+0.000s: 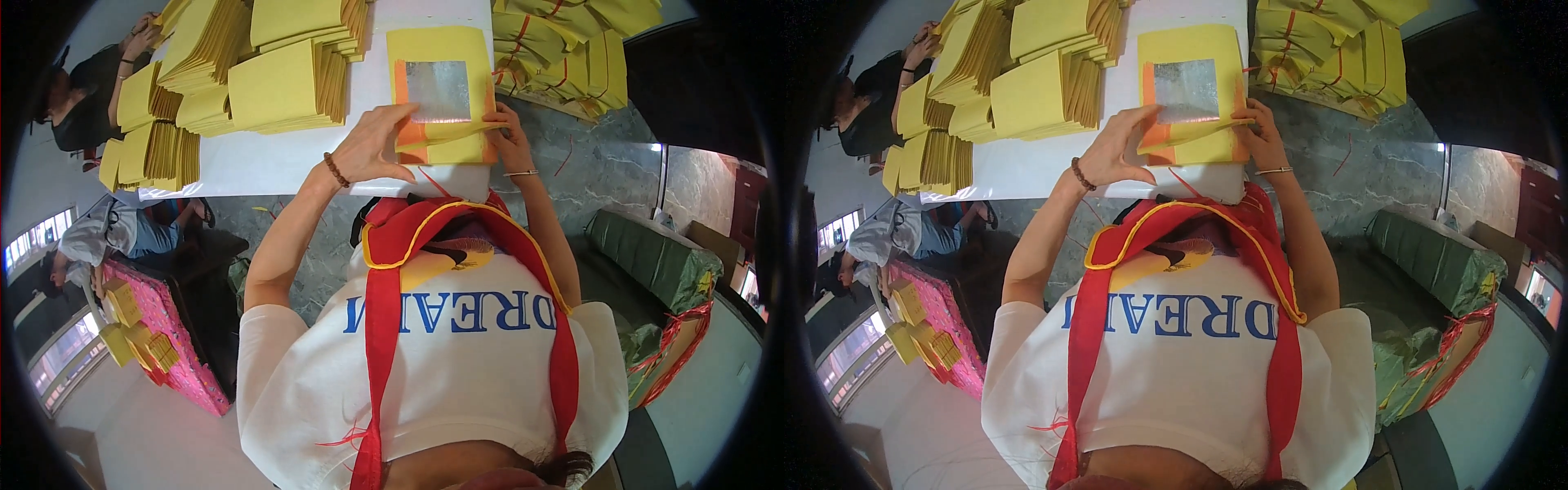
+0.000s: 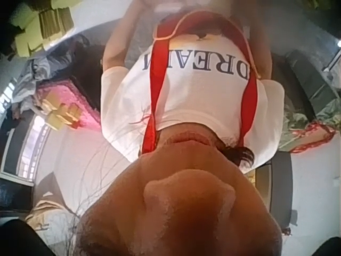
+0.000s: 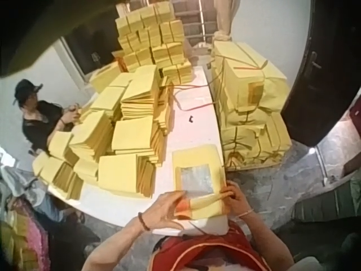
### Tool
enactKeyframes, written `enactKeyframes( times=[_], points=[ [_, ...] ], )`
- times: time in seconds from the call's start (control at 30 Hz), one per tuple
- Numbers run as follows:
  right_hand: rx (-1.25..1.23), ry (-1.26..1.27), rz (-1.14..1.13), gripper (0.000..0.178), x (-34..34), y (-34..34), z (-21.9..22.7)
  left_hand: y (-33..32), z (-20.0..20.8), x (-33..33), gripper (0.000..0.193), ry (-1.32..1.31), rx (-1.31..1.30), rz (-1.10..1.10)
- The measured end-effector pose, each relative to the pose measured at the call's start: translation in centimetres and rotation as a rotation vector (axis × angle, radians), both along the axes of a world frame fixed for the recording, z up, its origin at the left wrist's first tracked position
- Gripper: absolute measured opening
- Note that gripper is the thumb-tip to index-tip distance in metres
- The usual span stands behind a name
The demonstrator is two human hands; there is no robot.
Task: Folding and stacking sheets of joss paper.
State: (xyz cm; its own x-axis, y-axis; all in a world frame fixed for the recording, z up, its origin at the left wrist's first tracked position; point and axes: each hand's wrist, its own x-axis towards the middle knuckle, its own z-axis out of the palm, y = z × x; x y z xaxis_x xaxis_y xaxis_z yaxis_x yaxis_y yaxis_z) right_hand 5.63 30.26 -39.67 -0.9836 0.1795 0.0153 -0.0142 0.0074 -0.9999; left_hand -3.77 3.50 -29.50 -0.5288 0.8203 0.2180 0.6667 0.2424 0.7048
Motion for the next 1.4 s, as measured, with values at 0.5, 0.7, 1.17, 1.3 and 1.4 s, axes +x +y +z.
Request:
enactKeyframes(
  times=[0.5, 0.7, 1.17, 1.3, 1.4],
  points=[
    [0.909, 0.466, -0.074, 0.037, 1.1, -0.7, 6.1, -1.3, -1.1, 1.6, 0.041, 0.595, -0.134, 0.029],
    [0.793, 0.269, 0.274, 0.023, 2.4, -1.1, 6.4, -1.9, -2.9, 3.4, 0.027, 0.171, -0.017, 0.129],
    [0.385, -0.033, -0.159, 0.038, -1.1, -3.3, 5.8, 2.0, -3.7, 0.3, 0.032, -0.318, -0.100, 0.654],
    [0.461, -0.085, -0.196, 0.035, -1.4, -3.7, 6.0, 2.3, -3.2, 0.7, 0.027, -0.216, -0.178, 0.674],
    [0.484, -0.076, -0.237, 0.032, -1.7, -3.9, 6.2, 2.4, -3.0, 0.5, 0.026, -0.190, -0.217, 0.686]
  ],
)
